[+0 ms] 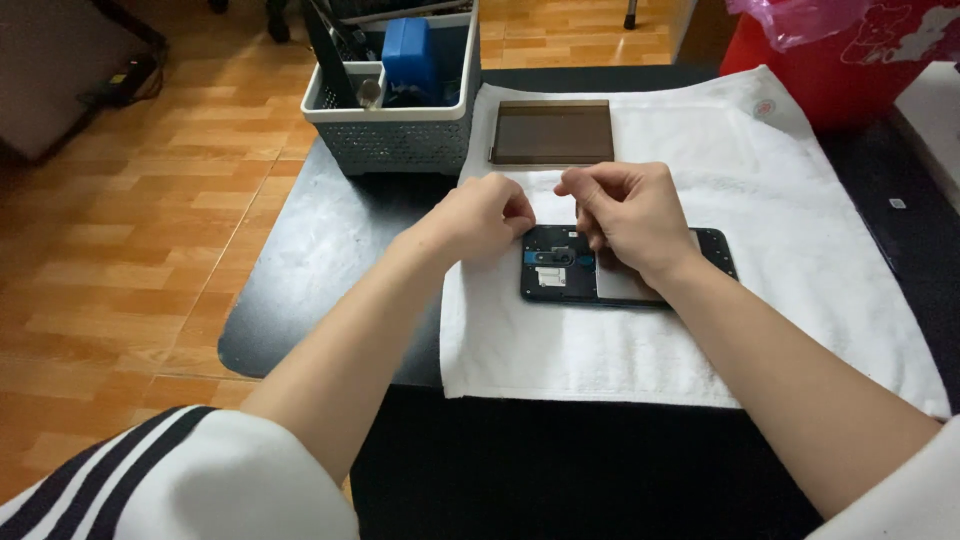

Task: Disassembling a smartphone using a precision tool to remove internal components on a workspace.

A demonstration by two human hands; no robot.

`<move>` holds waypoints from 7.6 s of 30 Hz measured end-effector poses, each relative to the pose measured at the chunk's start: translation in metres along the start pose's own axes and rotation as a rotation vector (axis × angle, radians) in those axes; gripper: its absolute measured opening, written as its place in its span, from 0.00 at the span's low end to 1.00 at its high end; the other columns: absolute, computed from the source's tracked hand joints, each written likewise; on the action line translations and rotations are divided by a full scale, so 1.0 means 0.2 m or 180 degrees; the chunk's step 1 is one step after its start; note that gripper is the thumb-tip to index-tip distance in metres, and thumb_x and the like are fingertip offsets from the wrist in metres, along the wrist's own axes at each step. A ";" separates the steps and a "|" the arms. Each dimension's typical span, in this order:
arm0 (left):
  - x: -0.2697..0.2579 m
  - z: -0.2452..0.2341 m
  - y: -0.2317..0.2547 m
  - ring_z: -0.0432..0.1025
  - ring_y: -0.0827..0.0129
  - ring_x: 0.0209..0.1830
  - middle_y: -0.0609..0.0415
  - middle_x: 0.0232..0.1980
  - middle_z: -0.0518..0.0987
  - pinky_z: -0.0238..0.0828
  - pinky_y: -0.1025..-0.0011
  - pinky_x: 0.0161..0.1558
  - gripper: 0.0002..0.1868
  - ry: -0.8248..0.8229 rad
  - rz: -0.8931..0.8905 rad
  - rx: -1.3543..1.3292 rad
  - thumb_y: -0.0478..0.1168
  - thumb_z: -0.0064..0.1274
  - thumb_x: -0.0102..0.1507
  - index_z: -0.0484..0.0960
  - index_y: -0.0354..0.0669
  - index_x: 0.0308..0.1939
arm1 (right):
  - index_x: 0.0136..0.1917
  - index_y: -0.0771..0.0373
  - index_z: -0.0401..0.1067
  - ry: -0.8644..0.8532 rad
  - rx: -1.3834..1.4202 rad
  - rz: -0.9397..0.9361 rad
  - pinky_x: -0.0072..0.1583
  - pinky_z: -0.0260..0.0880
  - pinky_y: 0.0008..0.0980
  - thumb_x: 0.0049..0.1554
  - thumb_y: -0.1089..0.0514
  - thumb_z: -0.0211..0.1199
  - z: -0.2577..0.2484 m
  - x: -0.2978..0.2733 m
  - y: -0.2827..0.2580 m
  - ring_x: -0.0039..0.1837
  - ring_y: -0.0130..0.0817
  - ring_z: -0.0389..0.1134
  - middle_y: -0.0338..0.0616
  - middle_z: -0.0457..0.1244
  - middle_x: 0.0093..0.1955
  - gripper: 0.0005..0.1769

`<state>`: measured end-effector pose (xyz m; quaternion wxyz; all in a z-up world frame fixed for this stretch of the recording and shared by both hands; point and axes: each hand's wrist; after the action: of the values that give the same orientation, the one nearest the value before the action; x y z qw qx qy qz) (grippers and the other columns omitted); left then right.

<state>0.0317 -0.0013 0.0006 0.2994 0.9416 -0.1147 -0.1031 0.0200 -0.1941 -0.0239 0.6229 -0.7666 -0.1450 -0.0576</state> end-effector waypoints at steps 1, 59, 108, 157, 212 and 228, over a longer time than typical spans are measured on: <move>0.00 -0.01 0.01 0.80 0.52 0.49 0.46 0.44 0.84 0.76 0.53 0.51 0.07 -0.0005 -0.0001 0.0004 0.34 0.56 0.65 0.87 0.43 0.46 | 0.46 0.64 0.79 0.0003 0.0004 0.0003 0.28 0.65 0.21 0.68 0.53 0.63 0.00 0.00 0.00 0.25 0.28 0.67 0.46 0.65 0.26 0.14; -0.06 0.12 -0.20 0.81 0.68 0.49 0.58 0.48 0.87 0.75 0.68 0.53 0.16 0.0493 0.0334 -0.1153 0.37 0.58 0.61 0.85 0.52 0.54 | 0.38 0.65 0.73 -0.0347 -0.0534 -0.0502 0.34 0.70 0.25 0.67 0.54 0.64 0.11 0.10 0.06 0.29 0.30 0.69 0.45 0.66 0.28 0.18; 0.01 -0.08 -0.02 0.80 0.60 0.54 0.61 0.47 0.86 0.75 0.59 0.54 0.11 -0.0211 0.0010 0.0354 0.42 0.60 0.60 0.89 0.59 0.46 | 0.54 0.59 0.78 -0.1801 -0.2520 -0.0511 0.48 0.75 0.38 0.63 0.70 0.56 0.01 0.12 -0.26 0.42 0.42 0.73 0.46 0.71 0.39 0.13; 0.31 -0.22 0.12 0.73 0.59 0.31 0.46 0.32 0.80 0.69 0.64 0.36 0.17 -0.1244 0.0393 0.1872 0.41 0.36 0.67 0.82 0.39 0.38 | 0.57 0.69 0.77 -0.0015 -0.0734 -0.0188 0.47 0.78 0.36 0.66 0.64 0.55 -0.11 -0.04 0.01 0.41 0.40 0.75 0.52 0.71 0.39 0.12; -0.21 0.21 -0.22 0.70 0.62 0.62 0.65 0.55 0.82 0.57 0.55 0.67 0.12 0.1302 0.0660 -0.0148 0.44 0.50 0.66 0.86 0.61 0.49 | 0.45 0.57 0.79 -0.0535 -0.1135 -0.0406 0.44 0.69 0.29 0.62 0.55 0.65 0.10 0.01 0.00 0.35 0.28 0.67 0.39 0.69 0.32 0.06; -0.22 0.20 -0.20 0.68 0.65 0.65 0.64 0.55 0.81 0.49 0.51 0.69 0.13 0.1178 0.0501 -0.0208 0.45 0.51 0.65 0.87 0.60 0.51 | 0.38 0.60 0.72 -0.0327 -0.1210 -0.0798 0.39 0.63 0.28 0.64 0.46 0.67 0.11 0.00 0.05 0.31 0.31 0.63 0.41 0.63 0.26 0.19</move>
<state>-0.0145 0.0206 -0.0485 0.3530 0.9224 -0.1276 0.0917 0.0208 -0.1743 -0.0376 0.4472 -0.8480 -0.2571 -0.1216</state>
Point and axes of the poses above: each hand's wrist, its own x-axis towards the middle knuckle, its own z-axis out of the palm, y = z × x
